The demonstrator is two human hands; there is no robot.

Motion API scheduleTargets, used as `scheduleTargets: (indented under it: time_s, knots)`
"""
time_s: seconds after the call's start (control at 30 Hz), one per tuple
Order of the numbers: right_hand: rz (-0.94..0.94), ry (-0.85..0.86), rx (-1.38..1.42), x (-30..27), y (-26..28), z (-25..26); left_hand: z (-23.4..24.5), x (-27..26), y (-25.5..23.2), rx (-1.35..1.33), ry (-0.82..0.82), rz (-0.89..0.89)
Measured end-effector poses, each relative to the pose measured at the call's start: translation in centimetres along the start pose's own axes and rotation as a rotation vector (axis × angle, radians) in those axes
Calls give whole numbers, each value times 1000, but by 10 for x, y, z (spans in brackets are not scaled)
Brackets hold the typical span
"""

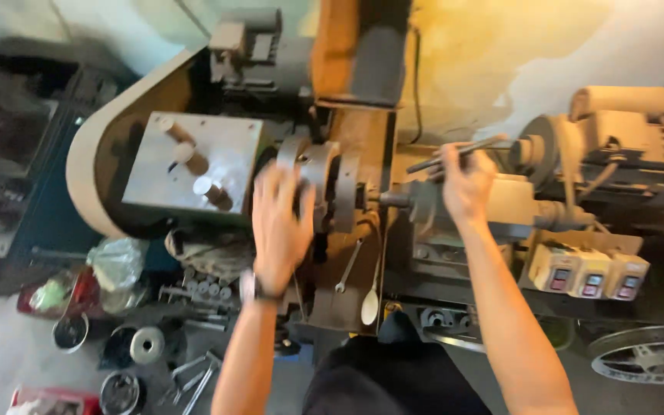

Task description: The person operates a metal lathe, using a tool to manually rotate the chuck and tighten a cylindrical metal part. They then secure a guard, start the machine, and use a file to smooth the rotating part before stopping the machine and inspecting the finished piece.

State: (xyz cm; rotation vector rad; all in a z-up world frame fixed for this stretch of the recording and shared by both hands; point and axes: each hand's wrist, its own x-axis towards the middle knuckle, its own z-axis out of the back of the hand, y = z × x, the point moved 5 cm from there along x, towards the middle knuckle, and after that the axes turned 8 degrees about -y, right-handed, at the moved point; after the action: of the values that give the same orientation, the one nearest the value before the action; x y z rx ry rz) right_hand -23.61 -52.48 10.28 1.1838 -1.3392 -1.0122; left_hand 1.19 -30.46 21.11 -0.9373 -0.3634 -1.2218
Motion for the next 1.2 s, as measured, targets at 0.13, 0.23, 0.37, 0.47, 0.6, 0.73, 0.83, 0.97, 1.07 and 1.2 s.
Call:
scheduleTargets:
  time_s: [0.13, 0.23, 0.37, 0.47, 0.6, 0.73, 0.83, 0.97, 1.07, 1.2]
  knots:
    - [88, 12, -58, -9, 16, -6, -106, 63, 79, 223, 262, 249]
    - [43, -9, -96, -7, 23, -7, -141, 53, 123, 375, 406, 401]
    - [77, -4, -116, -12, 27, -7, -103, 40, 93, 300, 230, 329]
    - [101, -11, -133, -13, 23, -6, -56, 9, 49, 96, 4, 292]
    - [139, -38, -185, -11, 20, -6, -59, -110, 70, -129, -306, 263]
    - [150, -94, -288, -13, 29, -9, -54, -160, 63, -214, -213, 392]
    - [206, -67, -396, -16, 34, -14, -42, -119, 54, -134, -203, 427]
    - [167, -31, -309, -14, 35, -14, -42, 23, 34, -23, -71, 164]
    - [136, -15, -298, -15, 29, -12, -81, 59, 68, 126, 327, 408]
    - [185, -43, -364, -13, 33, -10, -57, 20, 57, 109, 193, 568]
